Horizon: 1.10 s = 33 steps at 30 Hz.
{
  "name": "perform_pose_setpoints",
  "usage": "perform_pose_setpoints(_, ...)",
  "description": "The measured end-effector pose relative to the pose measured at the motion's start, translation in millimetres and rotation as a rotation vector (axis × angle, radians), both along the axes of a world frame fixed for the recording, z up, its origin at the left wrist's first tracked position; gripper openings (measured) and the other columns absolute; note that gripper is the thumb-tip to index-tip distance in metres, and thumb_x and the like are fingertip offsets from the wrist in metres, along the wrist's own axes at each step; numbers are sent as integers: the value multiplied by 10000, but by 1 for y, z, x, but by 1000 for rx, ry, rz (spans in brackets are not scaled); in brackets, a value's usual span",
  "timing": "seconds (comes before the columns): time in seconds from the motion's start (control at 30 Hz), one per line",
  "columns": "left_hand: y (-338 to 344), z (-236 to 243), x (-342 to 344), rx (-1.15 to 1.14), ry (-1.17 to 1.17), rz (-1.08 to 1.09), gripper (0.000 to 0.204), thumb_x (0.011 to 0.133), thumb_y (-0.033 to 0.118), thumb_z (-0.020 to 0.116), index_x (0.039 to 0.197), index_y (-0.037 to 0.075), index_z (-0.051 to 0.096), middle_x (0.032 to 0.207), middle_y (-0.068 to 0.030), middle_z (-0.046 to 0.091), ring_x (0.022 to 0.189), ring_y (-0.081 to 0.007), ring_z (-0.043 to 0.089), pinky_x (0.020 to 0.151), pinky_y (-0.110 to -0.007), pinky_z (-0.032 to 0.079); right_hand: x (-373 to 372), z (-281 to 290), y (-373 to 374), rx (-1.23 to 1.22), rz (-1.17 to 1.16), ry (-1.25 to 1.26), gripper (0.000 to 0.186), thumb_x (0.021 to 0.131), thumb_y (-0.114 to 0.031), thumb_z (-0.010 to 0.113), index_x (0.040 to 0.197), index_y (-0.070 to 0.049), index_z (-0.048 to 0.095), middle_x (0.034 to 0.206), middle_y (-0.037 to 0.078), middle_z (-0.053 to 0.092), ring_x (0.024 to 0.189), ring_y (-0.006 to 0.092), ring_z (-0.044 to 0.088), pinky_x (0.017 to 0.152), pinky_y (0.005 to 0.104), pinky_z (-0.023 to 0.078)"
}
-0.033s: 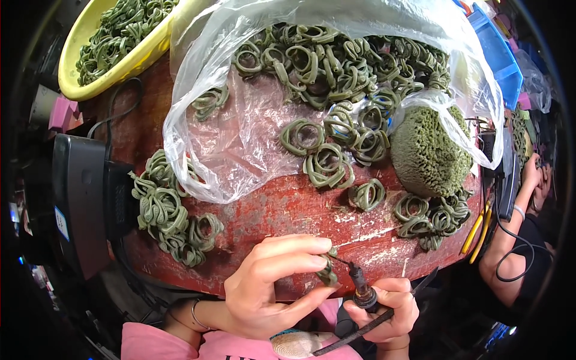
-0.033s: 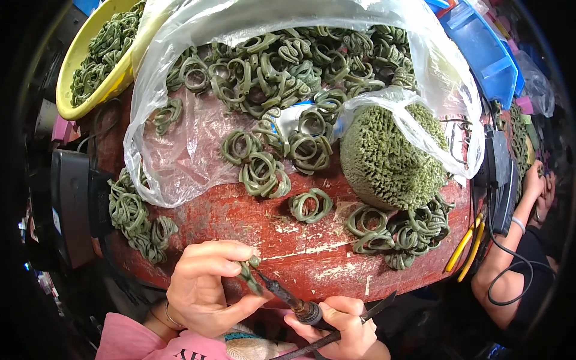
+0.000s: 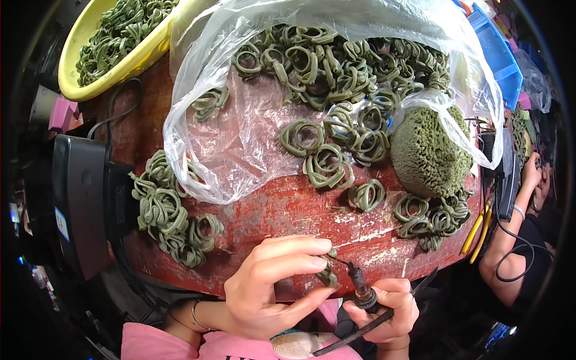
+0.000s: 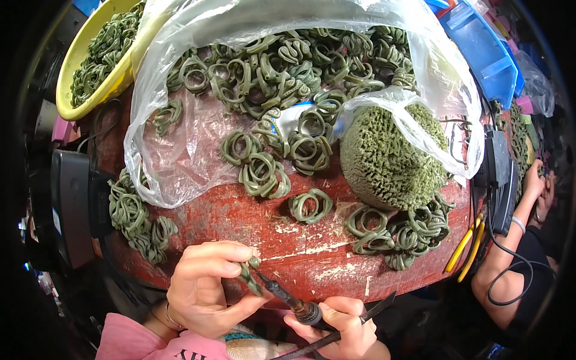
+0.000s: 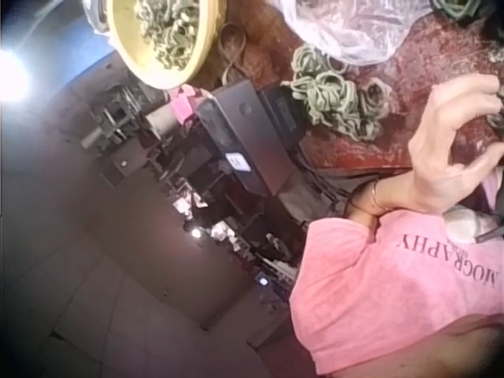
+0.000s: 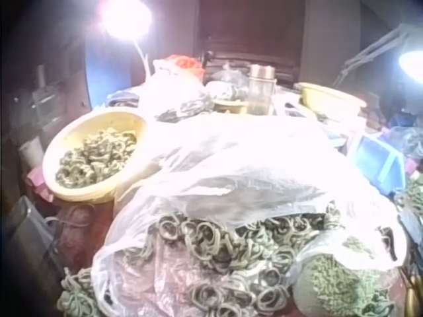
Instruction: Using a small scraping tool and a heat source to prepare or clean green wax wick loops.
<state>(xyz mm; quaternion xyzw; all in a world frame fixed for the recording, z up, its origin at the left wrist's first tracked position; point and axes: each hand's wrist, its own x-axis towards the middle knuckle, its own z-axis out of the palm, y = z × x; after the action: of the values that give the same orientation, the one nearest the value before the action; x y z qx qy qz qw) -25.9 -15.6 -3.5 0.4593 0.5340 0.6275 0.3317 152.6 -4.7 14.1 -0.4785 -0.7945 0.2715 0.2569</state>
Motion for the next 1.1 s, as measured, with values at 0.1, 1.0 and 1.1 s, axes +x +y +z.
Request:
perform_pose_setpoints(0.1, 0, 0, -1, 11, 48, -4, 428, 582, -55, 749, 957, -4, 548, 965, -169, 603, 878, -269, 614, 756, -332, 503, 0, 1, 1, 31, 21, -36, 430, 620, -287, 799, 775, -39, 483, 688, 105, 566, 550, 184, 552, 475, 254, 446)
perform_pose_setpoints(1.0, -8, -2, -4, -53, 42, -145, 589, 546, -135, 729, 1026, 2, 416, 1056, -192, 467, 971, -244, 526, 836, -339, 469, 9, -7, 1, -46, -191, 225, 490, 673, -353, 750, 756, -30, 392, 697, 115, 519, 542, 129, 490, 485, 231, 410)
perform_pose_setpoints(1.1, -6, -3, -1, -30, -106, -112, 606, 551, -105, 741, 1048, -12, 406, 1065, -198, 444, 951, -247, 520, 840, -363, 460, 22, -3, 22, 159, -233, 198, 412, 674, -255, 748, 740, -30, 408, 665, 106, 523, 537, 143, 508, 469, 232, 401)
